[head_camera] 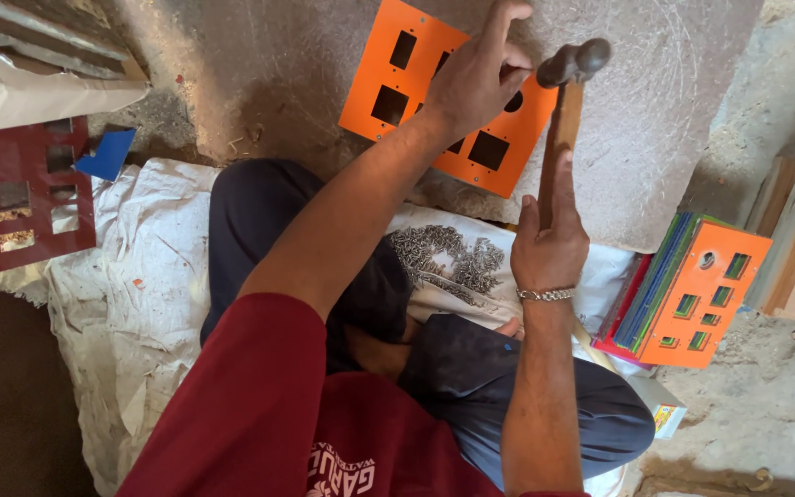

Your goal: The person assembles small wooden boxes by placing colored plastic templates on the wood and hammering nails through the template holes. They repeatedly pick up boxes, align templates, hammer nails, and set the finished boxes aside.

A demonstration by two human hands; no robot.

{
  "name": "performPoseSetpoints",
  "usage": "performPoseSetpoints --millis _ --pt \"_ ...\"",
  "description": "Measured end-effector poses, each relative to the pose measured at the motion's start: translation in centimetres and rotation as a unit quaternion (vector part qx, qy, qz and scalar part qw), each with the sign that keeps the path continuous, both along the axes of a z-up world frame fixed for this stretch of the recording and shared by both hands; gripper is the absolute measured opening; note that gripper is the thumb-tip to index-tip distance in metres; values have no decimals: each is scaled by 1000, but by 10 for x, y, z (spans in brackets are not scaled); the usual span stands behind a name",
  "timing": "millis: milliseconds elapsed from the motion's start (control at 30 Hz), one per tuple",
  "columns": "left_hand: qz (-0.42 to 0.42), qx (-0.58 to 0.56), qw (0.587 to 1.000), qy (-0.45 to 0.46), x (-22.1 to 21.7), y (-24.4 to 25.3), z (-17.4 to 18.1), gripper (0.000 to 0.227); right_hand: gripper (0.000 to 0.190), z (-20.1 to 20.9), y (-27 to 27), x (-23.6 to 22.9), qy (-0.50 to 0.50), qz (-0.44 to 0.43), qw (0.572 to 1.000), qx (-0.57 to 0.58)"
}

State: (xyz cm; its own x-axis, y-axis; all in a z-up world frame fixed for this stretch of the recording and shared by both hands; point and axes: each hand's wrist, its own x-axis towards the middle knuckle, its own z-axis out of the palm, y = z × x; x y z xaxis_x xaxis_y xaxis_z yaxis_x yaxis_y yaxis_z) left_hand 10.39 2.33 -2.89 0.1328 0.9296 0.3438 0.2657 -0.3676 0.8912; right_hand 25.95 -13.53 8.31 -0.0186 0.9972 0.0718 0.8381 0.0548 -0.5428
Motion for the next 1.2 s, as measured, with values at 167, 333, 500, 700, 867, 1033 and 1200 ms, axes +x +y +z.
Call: performPoseSetpoints --millis 167,333,500,700,867,1033,1200 --pt "2 -8 1000 -9 -4 0 -2 68 66 -3 -1 -3 25 1 996 80" --pt "-2 -40 999 -1 -1 1 -2 77 63 -1 -2 -6 45 -39 998 -32" --pt "9 -33 999 -32 -2 1 -3 87 61 23 -2 -11 82 -22 996 6" --pt "33 -6 999 -1 -1 -3 -9 73 56 51 -3 7 12 -118 961 248" --pt "44 22 999 -15 1 -1 -14 69 55 14 -4 -14 -62 -64 962 256" --pt "32 17 999 -16 3 -1 -13 68 59 -8 7 -7 77 -45 996 17" --pt "34 11 999 -31 1 0 -16 66 57 -7 1 -7 48 -17 984 170"
